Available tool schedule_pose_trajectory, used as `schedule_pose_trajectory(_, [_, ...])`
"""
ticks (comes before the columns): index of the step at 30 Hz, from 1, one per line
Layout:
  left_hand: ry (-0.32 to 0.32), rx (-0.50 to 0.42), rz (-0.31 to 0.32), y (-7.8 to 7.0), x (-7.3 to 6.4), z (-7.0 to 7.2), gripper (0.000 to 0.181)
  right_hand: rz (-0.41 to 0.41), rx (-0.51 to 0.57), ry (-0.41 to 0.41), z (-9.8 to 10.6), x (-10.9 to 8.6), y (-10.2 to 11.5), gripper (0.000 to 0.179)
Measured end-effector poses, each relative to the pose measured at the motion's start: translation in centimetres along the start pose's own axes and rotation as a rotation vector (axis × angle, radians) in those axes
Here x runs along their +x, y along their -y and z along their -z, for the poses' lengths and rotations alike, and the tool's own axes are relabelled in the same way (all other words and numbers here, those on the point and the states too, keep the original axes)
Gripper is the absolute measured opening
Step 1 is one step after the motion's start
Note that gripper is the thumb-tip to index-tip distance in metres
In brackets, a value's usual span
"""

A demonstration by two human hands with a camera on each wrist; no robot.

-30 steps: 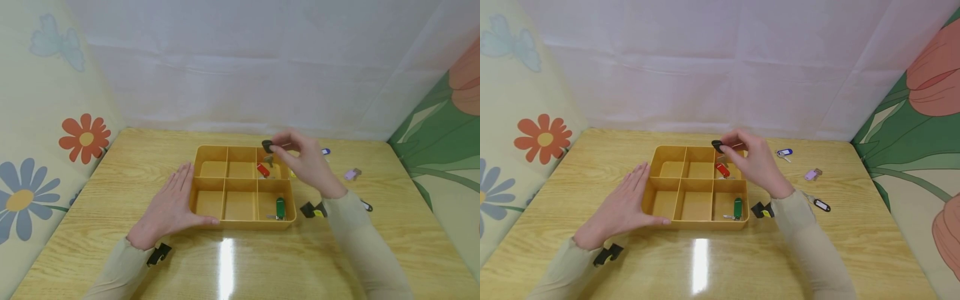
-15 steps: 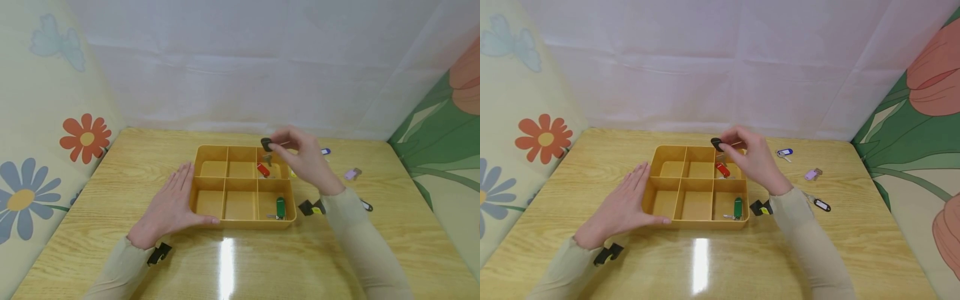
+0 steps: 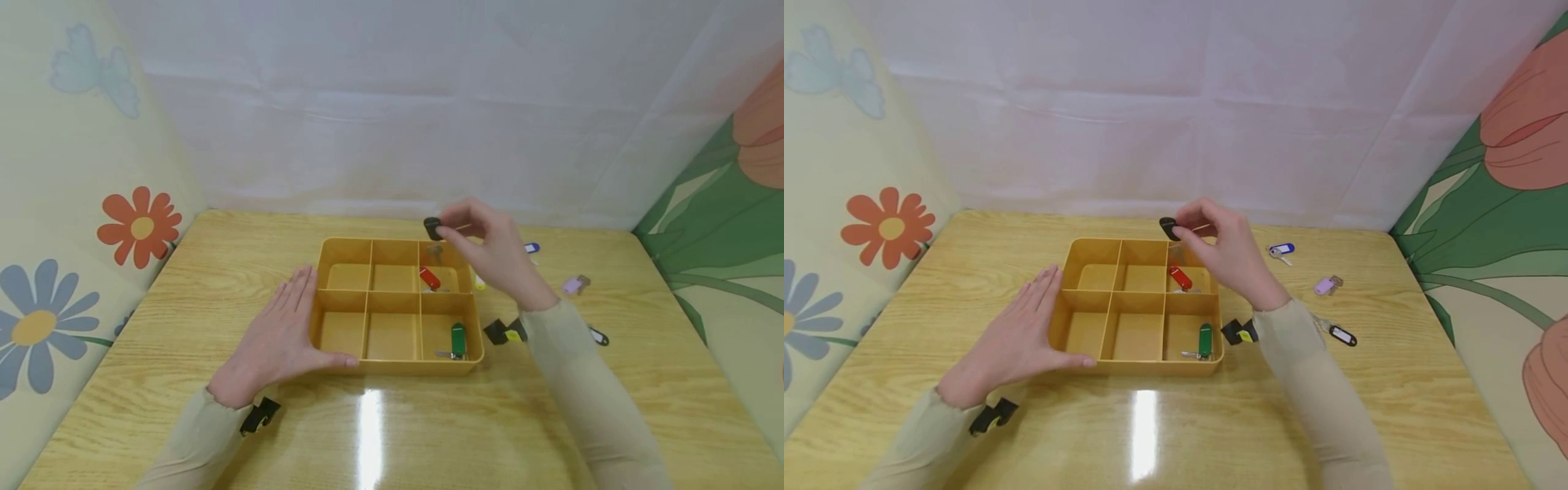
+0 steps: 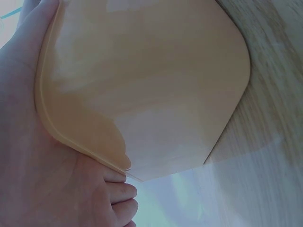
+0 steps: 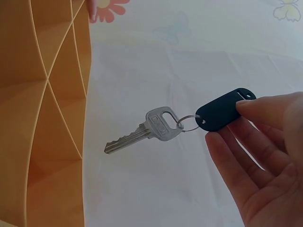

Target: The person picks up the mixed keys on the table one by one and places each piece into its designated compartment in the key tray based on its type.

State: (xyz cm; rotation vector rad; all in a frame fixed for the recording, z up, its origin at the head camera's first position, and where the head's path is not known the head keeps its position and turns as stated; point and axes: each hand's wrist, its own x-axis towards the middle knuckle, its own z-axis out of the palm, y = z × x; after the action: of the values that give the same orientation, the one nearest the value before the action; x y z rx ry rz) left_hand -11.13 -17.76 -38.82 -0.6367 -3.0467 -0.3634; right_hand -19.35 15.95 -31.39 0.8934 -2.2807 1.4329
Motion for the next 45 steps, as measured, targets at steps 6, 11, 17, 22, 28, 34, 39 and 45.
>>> schedule_pose_trajectory(6, [0.002,0.001,0.002,0.0,0.0,0.1,0.148,-0.019,-0.014,0.009,-0.1,0.3,0.1,0.013])
schedule_pose_trajectory(11, [0.000,-0.001,0.000,0.0,-0.1,0.1,0.148,-0.034,-0.029,0.026,-0.3,0.7,0.1,0.014])
schedule_pose_trajectory(17, [-0.004,-0.001,0.000,0.1,0.0,0.0,0.149,-0.045,-0.041,0.041,-0.6,1.2,0.2,0.014])
schedule_pose_trajectory(22, [-0.009,-0.002,-0.002,0.1,0.0,0.0,0.149,-0.052,-0.035,0.049,-0.9,1.7,0.4,0.013])
schedule_pose_trajectory(28, [-0.010,-0.005,-0.004,0.1,0.1,0.0,0.149,-0.052,-0.026,0.055,-1.3,2.2,0.3,0.012])
schedule_pose_trajectory(34, [-0.011,-0.012,-0.005,0.1,0.1,-0.1,0.149,-0.031,-0.020,0.074,-1.6,2.4,0.1,0.012])
schedule_pose_trajectory(39, [-0.006,-0.008,-0.005,0.1,0.1,-0.1,0.149,-0.040,-0.037,0.089,-1.8,2.5,0.1,0.011])
schedule_pose_trajectory(45, [-0.003,-0.002,-0.004,0.1,0.1,0.0,0.149,-0.037,-0.039,0.098,-2.1,2.8,0.0,0.012])
